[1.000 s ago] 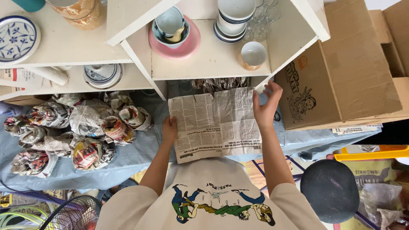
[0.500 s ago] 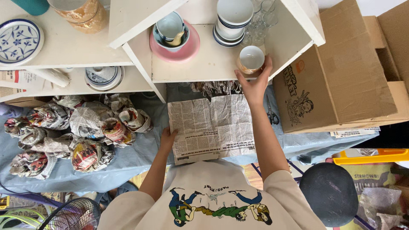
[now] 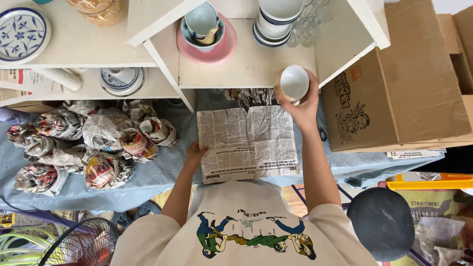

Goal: The person wraps ceramic cups and small bowls in sheets of newspaper, folding the paper around each piece by hand, and places the wrapped pieces on the table and onto the white shelf alongside other already wrapped ceramics.

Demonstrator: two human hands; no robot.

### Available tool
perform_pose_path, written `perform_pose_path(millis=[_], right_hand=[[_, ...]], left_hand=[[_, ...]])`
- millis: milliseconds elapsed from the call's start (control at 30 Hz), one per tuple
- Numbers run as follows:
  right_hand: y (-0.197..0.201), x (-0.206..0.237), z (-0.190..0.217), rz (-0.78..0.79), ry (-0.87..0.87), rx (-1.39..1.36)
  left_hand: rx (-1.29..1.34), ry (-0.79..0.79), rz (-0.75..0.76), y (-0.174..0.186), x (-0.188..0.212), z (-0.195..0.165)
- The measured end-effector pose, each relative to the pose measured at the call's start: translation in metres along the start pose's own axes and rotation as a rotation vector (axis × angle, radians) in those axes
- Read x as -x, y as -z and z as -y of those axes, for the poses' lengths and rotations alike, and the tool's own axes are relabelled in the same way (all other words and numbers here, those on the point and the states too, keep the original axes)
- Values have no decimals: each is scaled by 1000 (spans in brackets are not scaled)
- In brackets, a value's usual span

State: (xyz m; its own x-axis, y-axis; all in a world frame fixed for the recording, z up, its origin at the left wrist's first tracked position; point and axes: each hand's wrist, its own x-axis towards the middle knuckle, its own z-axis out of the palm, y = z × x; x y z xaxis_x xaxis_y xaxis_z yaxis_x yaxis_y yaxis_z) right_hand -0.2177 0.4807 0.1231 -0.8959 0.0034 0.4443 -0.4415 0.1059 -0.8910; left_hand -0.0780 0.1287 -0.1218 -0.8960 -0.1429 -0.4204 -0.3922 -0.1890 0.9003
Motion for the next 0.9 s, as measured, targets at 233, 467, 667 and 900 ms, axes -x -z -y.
perform_pose_path(millis=[233, 467, 667, 900], right_hand=[[-28, 115, -42, 406, -233, 110], [-73, 182, -127, 434, -314, 428], [-85, 196, -152, 409, -307, 435], [-87, 195, -151, 448, -329, 398]], left_hand=[[5, -16, 41, 5, 2, 5], [-102, 28, 65, 15, 7, 9], [-256, 153, 44, 25, 15, 11], [-465, 174, 16, 24, 23, 0]])
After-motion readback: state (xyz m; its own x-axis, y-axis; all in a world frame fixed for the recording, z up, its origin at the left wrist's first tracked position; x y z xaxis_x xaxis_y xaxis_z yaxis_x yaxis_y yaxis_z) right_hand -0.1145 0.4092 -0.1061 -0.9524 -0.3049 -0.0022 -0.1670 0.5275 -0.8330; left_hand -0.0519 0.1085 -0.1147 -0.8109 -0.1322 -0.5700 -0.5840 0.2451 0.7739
